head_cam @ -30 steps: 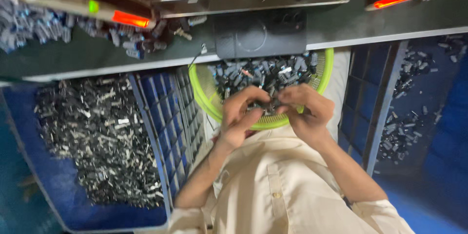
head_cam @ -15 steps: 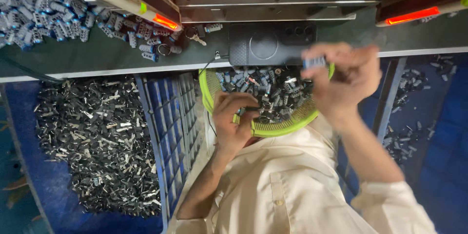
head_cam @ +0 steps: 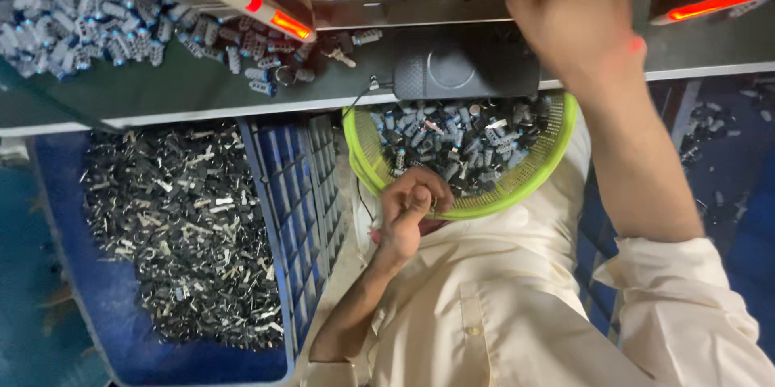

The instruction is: The person repeatedly picks small cylindrical components from a green basket, inserts them into a machine slot, and places the processed items into a blue bin. The task involves continuous manual handling of small parts in a repetitive assembly loop.

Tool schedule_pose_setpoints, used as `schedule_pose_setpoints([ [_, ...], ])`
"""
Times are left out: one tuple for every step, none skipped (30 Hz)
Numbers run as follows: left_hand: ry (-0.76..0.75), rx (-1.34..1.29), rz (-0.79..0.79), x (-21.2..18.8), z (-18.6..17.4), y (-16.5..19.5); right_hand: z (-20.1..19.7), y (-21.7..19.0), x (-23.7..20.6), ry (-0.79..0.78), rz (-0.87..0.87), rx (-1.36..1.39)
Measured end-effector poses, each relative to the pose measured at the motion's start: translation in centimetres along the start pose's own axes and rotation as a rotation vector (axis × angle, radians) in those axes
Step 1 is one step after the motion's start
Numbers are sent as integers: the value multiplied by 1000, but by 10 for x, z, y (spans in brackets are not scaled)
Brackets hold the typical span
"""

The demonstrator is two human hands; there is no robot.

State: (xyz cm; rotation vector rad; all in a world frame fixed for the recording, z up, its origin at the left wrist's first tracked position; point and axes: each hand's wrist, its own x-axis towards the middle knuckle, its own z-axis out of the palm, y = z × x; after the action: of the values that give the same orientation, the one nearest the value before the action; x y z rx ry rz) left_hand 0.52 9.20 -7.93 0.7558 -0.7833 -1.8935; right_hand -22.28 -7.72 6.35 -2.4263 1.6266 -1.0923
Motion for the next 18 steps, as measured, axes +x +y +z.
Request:
schedule_pose_setpoints([
  [-9,47,25,1,1,3,-11,-8,-7,-16,-51,-87],
  [-15,93,51,2,2,8,-15,-17,-12,4,-89,-96],
  [-13,138,80,3,3,15,-20,-26,-24,26,-126,-105],
  [-11,106,97,5,4,22,-15,-34,-36,79,-152,-24],
  [-2,74,116,8,5,29,-5,-42,-53,-3,-62,265],
  [5,45,135,10,7,37,7,-50,-73,-90,32,554],
  [-5,72,144,11,10,44,17,-57,-95,-168,93,595],
  [-27,99,148,13,13,49,30,-64,-118,-221,320,676],
  [-57,125,151,15,17,53,38,-68,-137,-270,549,749],
  [-12,268,230,16,23,55,41,-71,-156,-193,604,732],
  [37,415,306,16,29,56,43,-73,-171,-120,658,719],
  [80,564,391,18,35,55,46,-74,-182,-39,705,702],
  [84,569,352,22,37,54,46,-74,-190,-6,652,720],
  [81,572,311,26,39,53,44,-74,-195,31,603,730],
  [78,572,265,29,41,51,42,-73,-197,65,558,736],
  [56,621,225,32,42,51,40,-72,-196,70,566,752],
  [40,670,181,34,41,52,39,-70,-195,68,576,773],
  [33,719,132,35,41,54,38,-69,-193,59,590,799],
])
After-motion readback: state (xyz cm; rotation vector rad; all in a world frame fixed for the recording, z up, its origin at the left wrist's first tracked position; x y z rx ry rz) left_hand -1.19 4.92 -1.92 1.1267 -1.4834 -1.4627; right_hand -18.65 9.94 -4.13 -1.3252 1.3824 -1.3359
